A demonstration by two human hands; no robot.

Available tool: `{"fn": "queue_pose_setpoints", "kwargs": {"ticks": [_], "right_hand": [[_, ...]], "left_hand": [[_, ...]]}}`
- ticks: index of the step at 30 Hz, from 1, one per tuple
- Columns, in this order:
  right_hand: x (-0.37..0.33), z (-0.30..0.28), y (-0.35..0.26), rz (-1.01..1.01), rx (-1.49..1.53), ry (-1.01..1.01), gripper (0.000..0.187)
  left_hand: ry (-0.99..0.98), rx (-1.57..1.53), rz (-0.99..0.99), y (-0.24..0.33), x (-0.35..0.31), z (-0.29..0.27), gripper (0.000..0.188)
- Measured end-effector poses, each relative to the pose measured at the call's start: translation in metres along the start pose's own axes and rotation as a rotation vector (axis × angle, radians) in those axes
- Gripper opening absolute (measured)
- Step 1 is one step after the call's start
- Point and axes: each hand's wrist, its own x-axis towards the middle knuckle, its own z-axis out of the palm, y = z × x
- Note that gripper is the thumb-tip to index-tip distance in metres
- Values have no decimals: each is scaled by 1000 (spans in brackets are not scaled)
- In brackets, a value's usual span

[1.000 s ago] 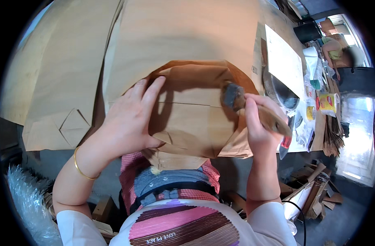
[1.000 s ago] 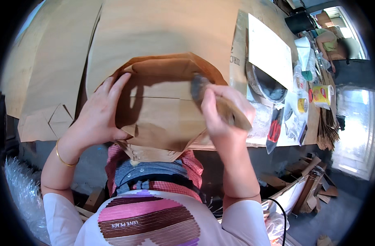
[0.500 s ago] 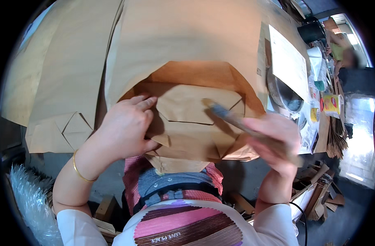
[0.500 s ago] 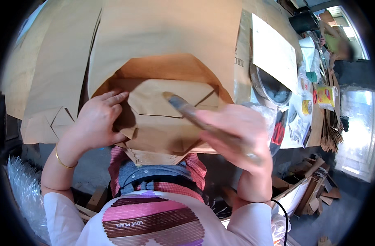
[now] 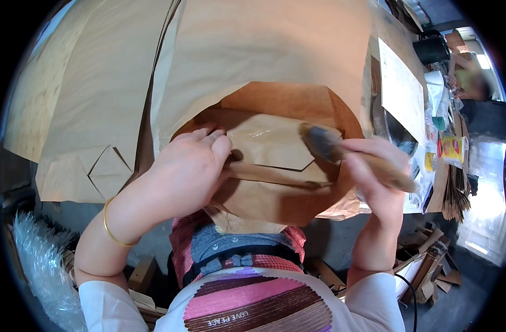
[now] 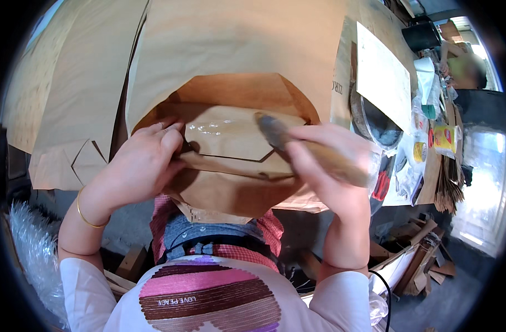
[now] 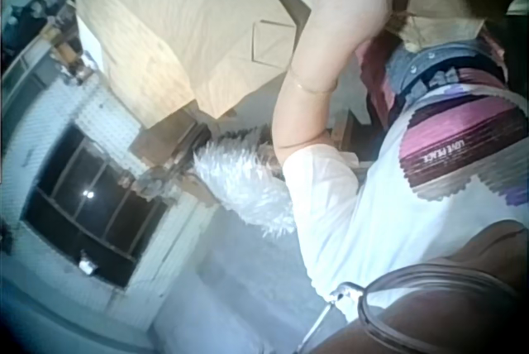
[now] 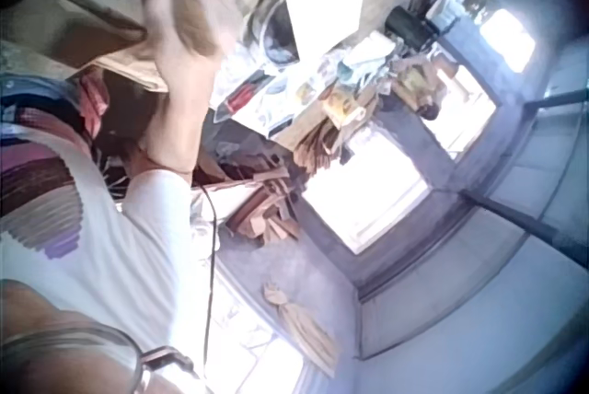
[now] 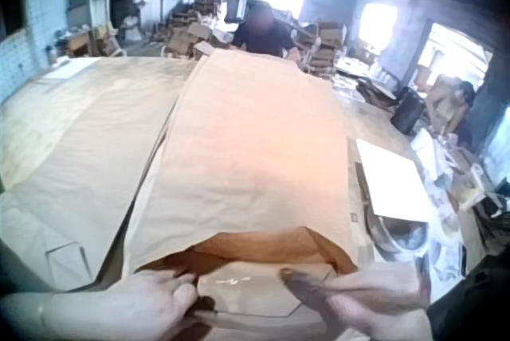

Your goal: The person folds the flaps of a flat brown paper package, applies glue to the flaps using a brush, and presses them down to seal the package. This process is repeated for multiple packages in a workshop setting.

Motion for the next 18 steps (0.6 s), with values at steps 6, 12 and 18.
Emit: {"fn": "queue_pose_setpoints", "kwargs": {"ticks": [6, 12, 18], "right_hand": [[-37, 20, -20, 105, 258, 306, 11], [-30, 68, -20, 429, 547, 209, 6], [-16, 113, -14, 270, 532, 148, 3]], "left_hand": [[213, 56, -232, 7, 18, 26, 9], [263, 106, -288, 3, 30, 32, 13], [258, 0, -468, 1, 49, 23, 19]]}}
